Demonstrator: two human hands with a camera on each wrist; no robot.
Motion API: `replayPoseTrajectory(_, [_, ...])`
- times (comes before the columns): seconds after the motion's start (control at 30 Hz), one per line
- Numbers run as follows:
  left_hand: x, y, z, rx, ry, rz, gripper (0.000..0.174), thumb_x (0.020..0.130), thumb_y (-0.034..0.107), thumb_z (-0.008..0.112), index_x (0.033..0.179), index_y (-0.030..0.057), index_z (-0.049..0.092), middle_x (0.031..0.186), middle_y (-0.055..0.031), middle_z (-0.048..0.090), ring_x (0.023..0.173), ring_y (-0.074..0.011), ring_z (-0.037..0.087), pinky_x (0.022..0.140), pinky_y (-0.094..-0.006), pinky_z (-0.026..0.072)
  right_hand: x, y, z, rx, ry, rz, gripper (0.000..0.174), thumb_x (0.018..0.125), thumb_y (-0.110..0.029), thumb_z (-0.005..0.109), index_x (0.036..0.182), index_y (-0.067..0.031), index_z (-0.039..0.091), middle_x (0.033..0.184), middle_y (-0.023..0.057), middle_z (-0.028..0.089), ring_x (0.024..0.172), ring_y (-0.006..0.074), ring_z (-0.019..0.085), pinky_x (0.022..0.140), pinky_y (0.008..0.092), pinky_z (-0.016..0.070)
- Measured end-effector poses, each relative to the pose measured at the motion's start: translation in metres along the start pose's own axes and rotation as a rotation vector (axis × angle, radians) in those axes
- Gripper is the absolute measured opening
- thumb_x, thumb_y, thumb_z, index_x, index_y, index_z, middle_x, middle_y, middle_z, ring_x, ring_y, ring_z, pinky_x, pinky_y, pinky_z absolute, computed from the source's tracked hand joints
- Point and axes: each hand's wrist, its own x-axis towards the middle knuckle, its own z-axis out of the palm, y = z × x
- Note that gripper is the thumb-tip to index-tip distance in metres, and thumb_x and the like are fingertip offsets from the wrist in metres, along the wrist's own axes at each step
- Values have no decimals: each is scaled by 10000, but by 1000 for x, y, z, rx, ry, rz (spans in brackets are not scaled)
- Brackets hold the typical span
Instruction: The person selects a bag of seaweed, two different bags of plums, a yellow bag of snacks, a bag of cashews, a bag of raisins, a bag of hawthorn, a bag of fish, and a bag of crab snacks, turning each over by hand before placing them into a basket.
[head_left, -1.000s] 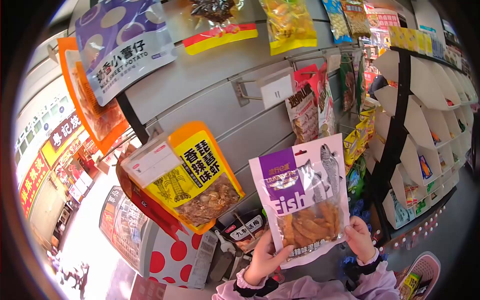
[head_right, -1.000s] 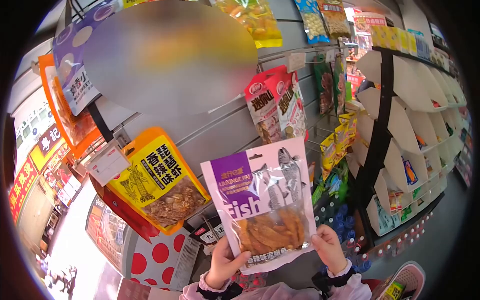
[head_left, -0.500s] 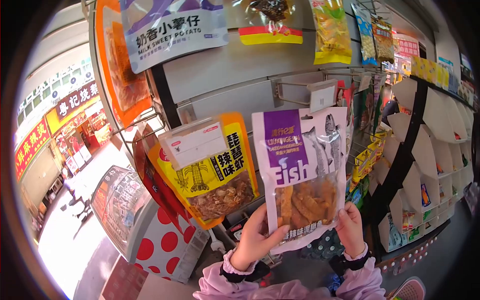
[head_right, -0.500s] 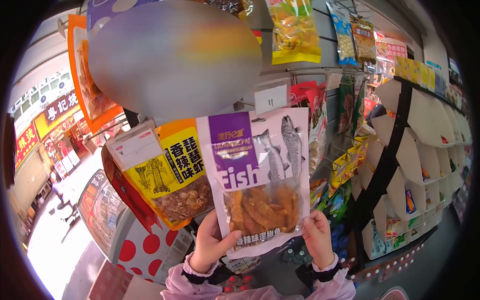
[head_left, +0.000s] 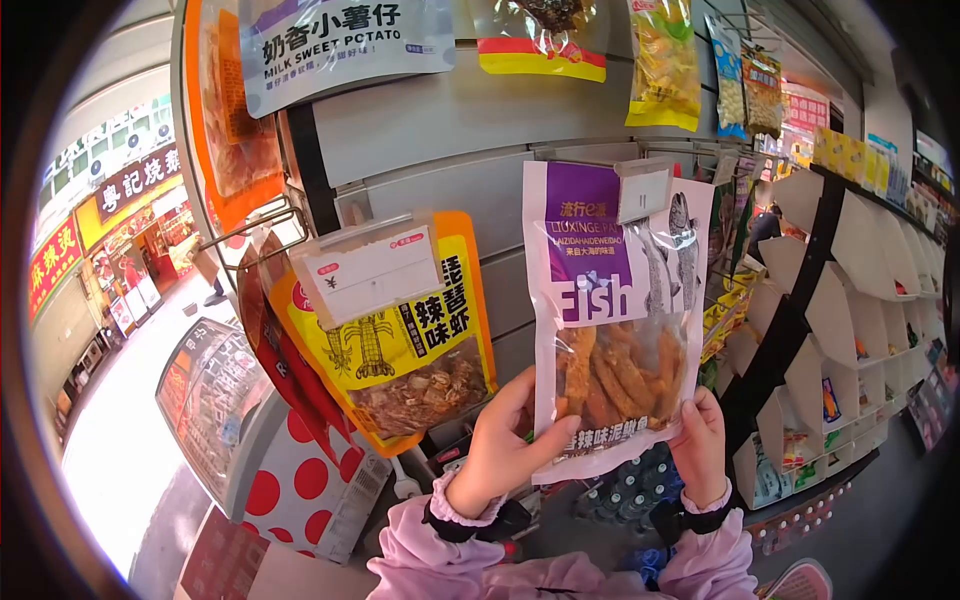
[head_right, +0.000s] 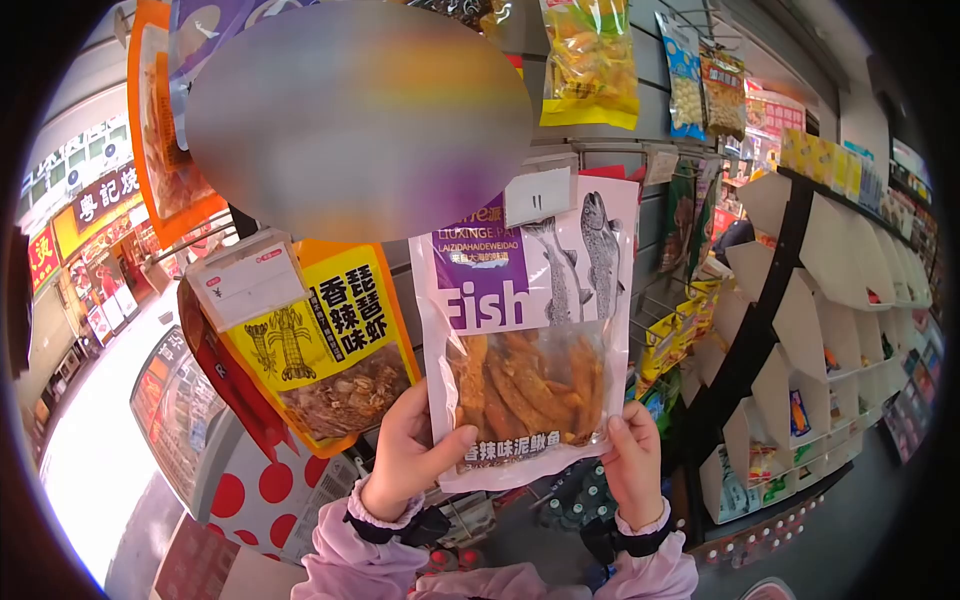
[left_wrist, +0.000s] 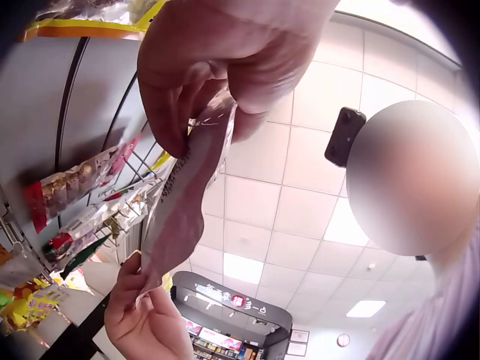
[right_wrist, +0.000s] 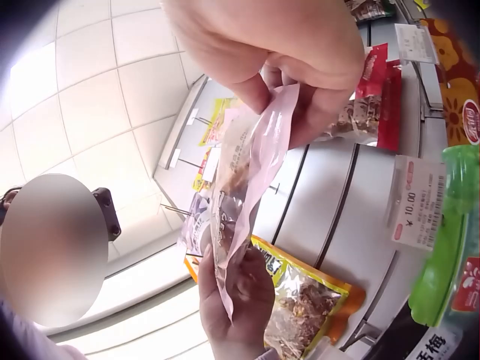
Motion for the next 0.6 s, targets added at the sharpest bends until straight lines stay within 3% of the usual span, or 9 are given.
replayPoseTrajectory(0.4, [-5,3,-4,74,-28,8,568,776,48,611,1251,-54,316,1102,-82,483,955,-107,481,807,-246,404,-3,5,-4,-46,2,-36,48,862,-65,482,828,-44,454,821,37,562,757,104,549,725,263,454])
replayPoseTrajectory(0.6, [-4,1,-9,101,-19,-12,575,775,53,616,1251,-46,309,1086,-71,477,938,-97,475,788,-246,417,5,6,7,-44,34,35,49,859,-70,493,830,-45,463,809,36,564,751,100,546,725,256,448])
